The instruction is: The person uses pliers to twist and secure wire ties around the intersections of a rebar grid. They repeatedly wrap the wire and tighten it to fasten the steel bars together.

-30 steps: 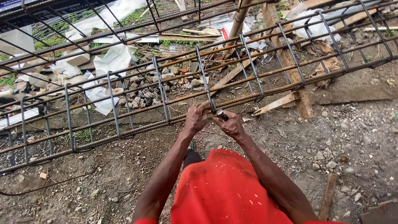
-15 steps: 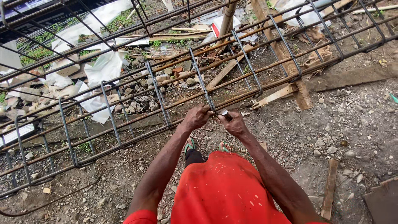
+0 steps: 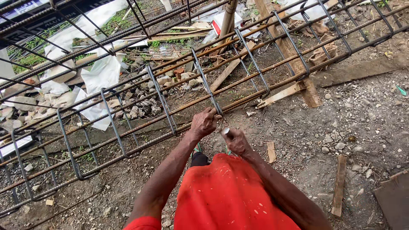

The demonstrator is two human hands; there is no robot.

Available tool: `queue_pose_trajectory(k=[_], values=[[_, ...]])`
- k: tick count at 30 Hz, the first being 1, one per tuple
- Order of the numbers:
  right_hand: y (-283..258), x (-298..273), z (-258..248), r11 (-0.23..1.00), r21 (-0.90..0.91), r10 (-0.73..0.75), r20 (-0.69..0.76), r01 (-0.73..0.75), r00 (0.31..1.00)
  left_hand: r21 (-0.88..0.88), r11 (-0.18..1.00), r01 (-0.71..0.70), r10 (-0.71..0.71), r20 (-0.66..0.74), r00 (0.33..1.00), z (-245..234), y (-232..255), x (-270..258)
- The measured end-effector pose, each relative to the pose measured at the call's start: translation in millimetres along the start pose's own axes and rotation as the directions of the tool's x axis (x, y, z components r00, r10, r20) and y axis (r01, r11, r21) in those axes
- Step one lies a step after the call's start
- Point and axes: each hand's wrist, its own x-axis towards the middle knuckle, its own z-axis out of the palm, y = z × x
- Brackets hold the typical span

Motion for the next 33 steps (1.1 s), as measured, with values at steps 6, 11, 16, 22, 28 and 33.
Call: queue_pose_trajectory(k=[6,11,16,22,28,33], values=[[-34,49,-53,0.992,0.065,0.108,-0.021,-0.106,0.994,0.001,1.0,0.026,-0.026,-0.015,1.0,3,-2,2],[9,54,-39,0.955,0.171,0.273,-0.193,-0.241,0.943,-0.019,0.999,0.036,-0.036,-0.021,0.999,1,7,-5],[23,35,-3,0.836,0.358,0.471,-0.084,-0.415,0.878,0.01,1.0,0.025,-0.024,-0.048,0.999,4,3,-4],[-13,6,18,0.722,0.625,0.417,-0.05,-0.297,0.907,0.017,1.0,0.022,-0.021,-0.064,0.998,6,1,-2],[-33,-1,-5,0.805,0.523,0.331,-0.003,-0.281,0.944,0.266,0.959,0.1,-0.048,-0.195,0.98,16,22,-25],[-22,-11,-2,0.811,0.512,0.326,0.007,-0.283,0.946,-0.601,0.734,0.317,-0.505,-0.17,0.846,85,20,-40]])
